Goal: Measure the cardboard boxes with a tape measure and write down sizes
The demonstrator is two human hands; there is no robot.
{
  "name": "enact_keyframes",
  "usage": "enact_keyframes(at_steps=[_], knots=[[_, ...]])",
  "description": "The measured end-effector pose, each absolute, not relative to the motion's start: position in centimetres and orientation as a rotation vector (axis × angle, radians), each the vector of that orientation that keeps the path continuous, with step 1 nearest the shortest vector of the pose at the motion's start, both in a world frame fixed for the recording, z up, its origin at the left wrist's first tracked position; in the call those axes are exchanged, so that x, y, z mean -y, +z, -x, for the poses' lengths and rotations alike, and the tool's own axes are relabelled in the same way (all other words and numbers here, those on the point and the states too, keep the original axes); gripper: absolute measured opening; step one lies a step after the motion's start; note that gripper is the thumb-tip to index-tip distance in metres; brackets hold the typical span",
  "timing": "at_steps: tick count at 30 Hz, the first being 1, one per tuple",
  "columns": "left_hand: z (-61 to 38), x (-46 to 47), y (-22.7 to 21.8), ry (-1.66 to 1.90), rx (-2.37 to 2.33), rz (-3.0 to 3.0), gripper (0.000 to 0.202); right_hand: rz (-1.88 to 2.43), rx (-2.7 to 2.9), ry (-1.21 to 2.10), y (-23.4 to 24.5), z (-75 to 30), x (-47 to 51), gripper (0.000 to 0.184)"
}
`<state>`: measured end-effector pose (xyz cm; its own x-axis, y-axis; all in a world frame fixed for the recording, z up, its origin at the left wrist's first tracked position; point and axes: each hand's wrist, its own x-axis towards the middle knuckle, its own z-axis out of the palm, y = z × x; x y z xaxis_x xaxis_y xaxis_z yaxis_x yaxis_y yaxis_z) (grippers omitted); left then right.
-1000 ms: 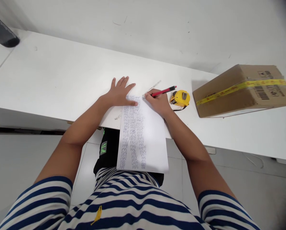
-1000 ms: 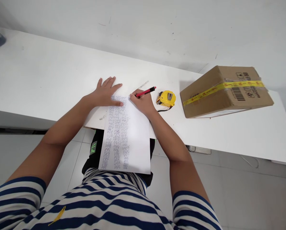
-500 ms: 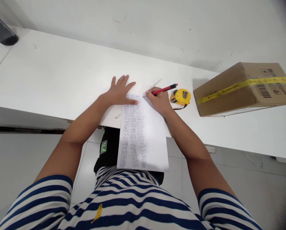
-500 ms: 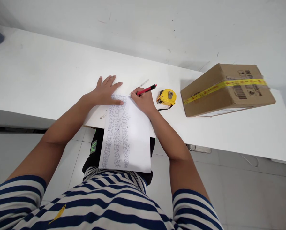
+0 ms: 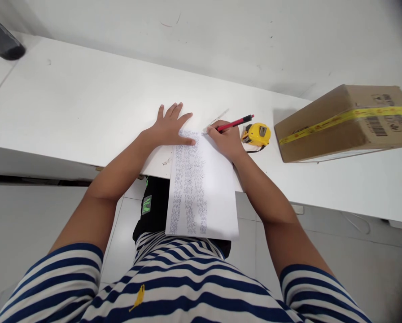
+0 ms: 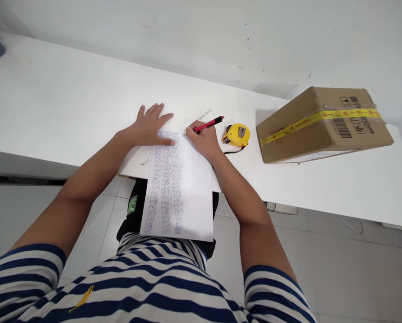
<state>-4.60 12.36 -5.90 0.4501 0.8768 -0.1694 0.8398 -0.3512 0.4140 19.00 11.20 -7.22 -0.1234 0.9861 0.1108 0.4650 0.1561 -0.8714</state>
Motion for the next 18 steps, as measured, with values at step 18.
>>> enact_keyframes(at_steps=[18], knots=[[4.48, -12.18, -5.62, 0.089, -1.453, -2.278, 0.118, 1.369, 1.67, 0.892, -7.19, -19.05, -11.14, 0.014]])
